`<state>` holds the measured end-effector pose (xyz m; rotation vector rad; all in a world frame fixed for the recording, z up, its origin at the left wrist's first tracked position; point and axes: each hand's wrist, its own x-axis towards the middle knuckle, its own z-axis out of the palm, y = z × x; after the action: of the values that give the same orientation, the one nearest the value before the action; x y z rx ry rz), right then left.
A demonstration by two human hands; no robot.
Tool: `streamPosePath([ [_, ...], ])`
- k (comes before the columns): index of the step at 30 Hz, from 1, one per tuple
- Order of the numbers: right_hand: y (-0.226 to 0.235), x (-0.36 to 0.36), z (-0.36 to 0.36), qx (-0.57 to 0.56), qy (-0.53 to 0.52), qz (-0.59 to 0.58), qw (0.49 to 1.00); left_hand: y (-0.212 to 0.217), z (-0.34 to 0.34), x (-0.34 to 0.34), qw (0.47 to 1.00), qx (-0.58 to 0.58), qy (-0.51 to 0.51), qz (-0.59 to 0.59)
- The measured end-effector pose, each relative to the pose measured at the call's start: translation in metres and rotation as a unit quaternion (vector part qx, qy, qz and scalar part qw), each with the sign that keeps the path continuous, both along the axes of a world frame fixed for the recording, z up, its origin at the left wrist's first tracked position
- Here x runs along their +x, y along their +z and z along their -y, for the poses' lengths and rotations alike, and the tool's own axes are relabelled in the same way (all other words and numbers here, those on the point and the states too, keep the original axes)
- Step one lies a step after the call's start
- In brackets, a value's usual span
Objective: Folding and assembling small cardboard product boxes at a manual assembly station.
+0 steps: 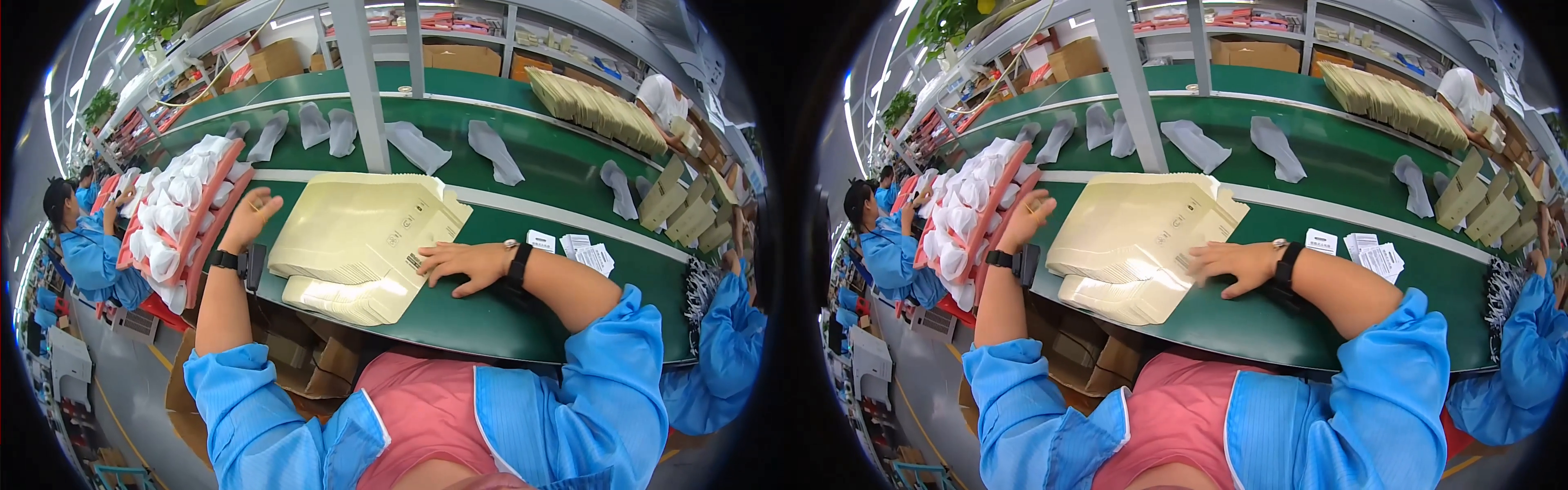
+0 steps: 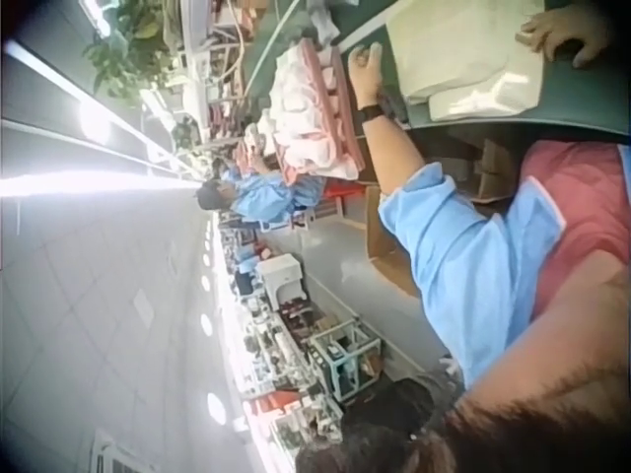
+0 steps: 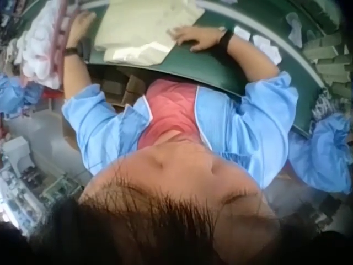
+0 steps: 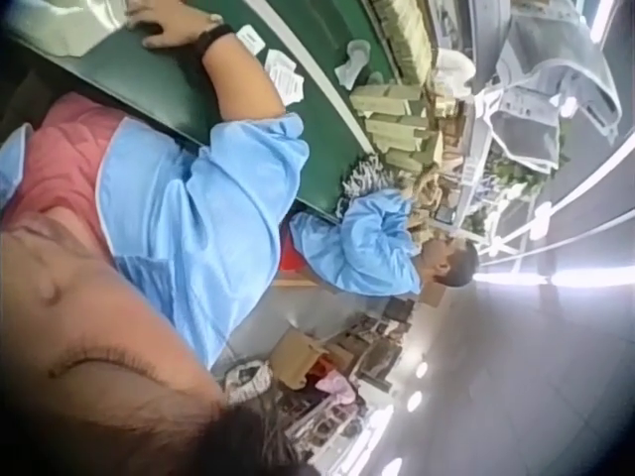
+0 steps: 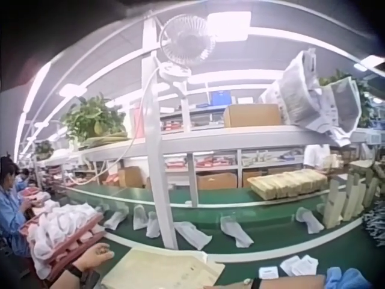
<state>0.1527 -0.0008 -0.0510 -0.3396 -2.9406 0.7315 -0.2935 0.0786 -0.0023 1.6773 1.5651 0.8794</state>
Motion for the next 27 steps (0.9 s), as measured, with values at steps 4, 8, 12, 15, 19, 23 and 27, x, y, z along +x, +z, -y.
streamPosePath([
  [4, 0.012, 0.025, 0.011, -0.019, -0.096, 0.016, 0.995, 0.048, 0.021, 0.08, 0.972, 0.066, -0.075, 0.21],
  [8, 0.061, 0.009, 0.027, 0.048, -0.28, -0.114, 0.952, 0.054, 0.039, 0.183, 0.906, -0.011, -0.231, 0.356],
  [12, 0.068, -0.006, 0.015, 0.113, -0.345, -0.245, 0.899, 0.029, 0.046, 0.28, 0.887, -0.138, -0.267, 0.351],
  [15, 0.063, 0.005, 0.01, 0.05, -0.387, -0.276, 0.879, 0.002, 0.039, 0.303, 0.775, -0.24, -0.338, 0.477],
  [19, 0.075, 0.055, 0.01, -0.169, -0.466, -0.351, 0.794, 0.003, 0.059, 0.3, 0.792, -0.181, -0.356, 0.462],
  [23, 0.127, 0.097, 0.007, -0.116, -0.527, -0.376, 0.753, 0.015, 0.054, 0.26, 0.768, -0.154, -0.393, 0.481],
  [27, 0.217, 0.115, 0.0, 0.147, -0.472, -0.449, 0.744, 0.005, 0.039, 0.23, 0.854, -0.122, -0.272, 0.427],
])
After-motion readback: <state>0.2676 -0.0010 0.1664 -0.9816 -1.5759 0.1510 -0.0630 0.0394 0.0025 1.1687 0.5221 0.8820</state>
